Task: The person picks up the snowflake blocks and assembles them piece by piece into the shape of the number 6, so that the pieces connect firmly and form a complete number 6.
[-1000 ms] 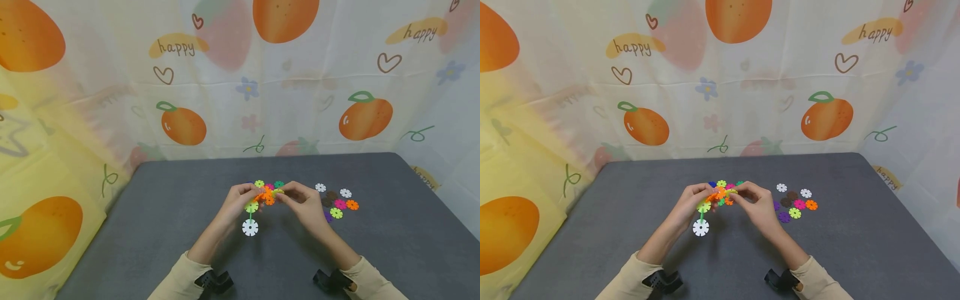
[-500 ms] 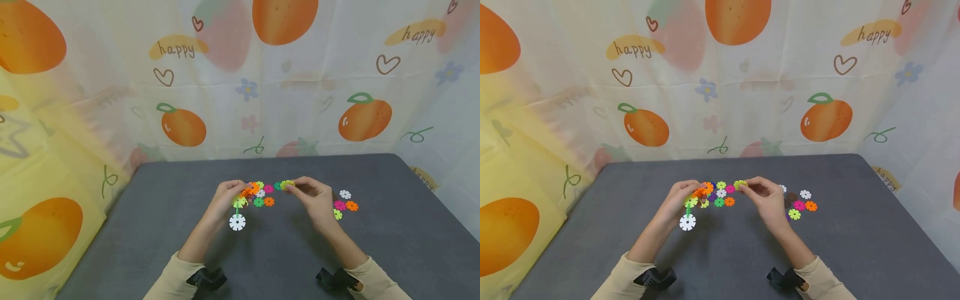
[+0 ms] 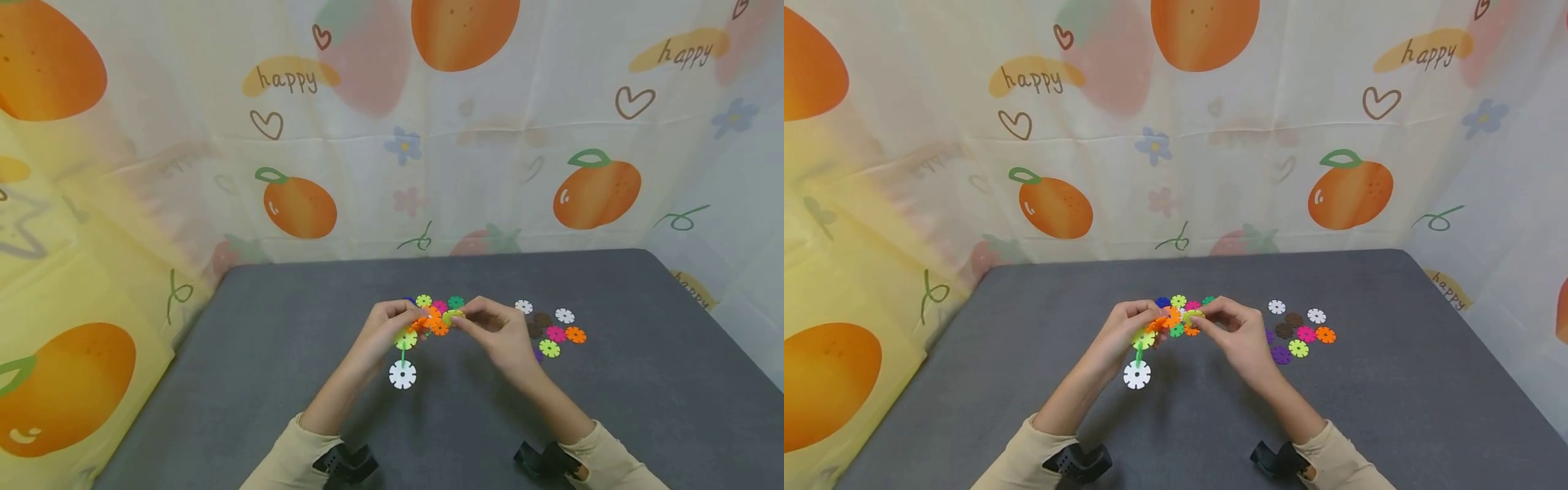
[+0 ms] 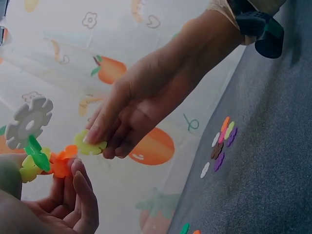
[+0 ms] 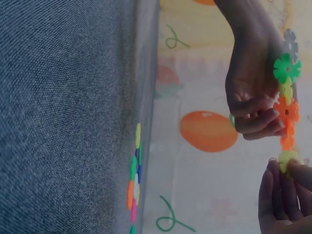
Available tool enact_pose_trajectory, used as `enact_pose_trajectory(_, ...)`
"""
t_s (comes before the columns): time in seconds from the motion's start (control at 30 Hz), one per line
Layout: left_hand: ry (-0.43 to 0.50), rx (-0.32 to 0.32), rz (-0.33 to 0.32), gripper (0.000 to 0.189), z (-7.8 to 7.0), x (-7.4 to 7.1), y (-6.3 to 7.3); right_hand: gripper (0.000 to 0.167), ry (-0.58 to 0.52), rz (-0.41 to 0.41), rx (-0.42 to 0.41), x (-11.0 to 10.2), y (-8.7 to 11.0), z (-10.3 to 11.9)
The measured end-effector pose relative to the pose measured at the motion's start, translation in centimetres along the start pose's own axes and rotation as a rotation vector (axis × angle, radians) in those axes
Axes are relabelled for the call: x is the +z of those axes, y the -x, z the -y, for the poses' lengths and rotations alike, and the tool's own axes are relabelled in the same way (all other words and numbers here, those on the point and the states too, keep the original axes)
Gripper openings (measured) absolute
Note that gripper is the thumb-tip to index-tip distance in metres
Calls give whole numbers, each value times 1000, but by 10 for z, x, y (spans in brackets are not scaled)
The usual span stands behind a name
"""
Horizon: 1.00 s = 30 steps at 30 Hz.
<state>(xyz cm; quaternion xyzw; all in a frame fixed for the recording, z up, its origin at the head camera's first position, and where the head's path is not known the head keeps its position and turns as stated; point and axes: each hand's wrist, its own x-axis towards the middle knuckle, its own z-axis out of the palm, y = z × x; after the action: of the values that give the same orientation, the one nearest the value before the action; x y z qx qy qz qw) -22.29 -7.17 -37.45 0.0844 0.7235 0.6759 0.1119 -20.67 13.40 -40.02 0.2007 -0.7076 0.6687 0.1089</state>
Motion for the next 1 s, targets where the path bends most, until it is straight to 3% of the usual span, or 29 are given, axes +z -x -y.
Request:
enact_pose_trajectory(0.33, -55, -71, 52, 28, 3, -4, -3, 11, 86, 73, -151, 0, 1, -3)
enact_pose_trajectory(0.5, -60, -102, 67, 29, 5, -3, -3, 8, 95, 66, -204, 3, 3, -5)
enact_pose_trajectory(0.7, -52, -86, 41, 27, 2, -6, -4, 12, 124, 82, -216, 3, 0, -5)
enact_pose_trajectory(0.87, -55, -68, 16, 26, 1, -10, -7, 22, 176, 94, -179, -3, -4, -3)
enact_pose_trajectory(1.0, -47, -73, 12, 24, 5, -10, -9, 14, 170, 61, -200, -4, -2, -7)
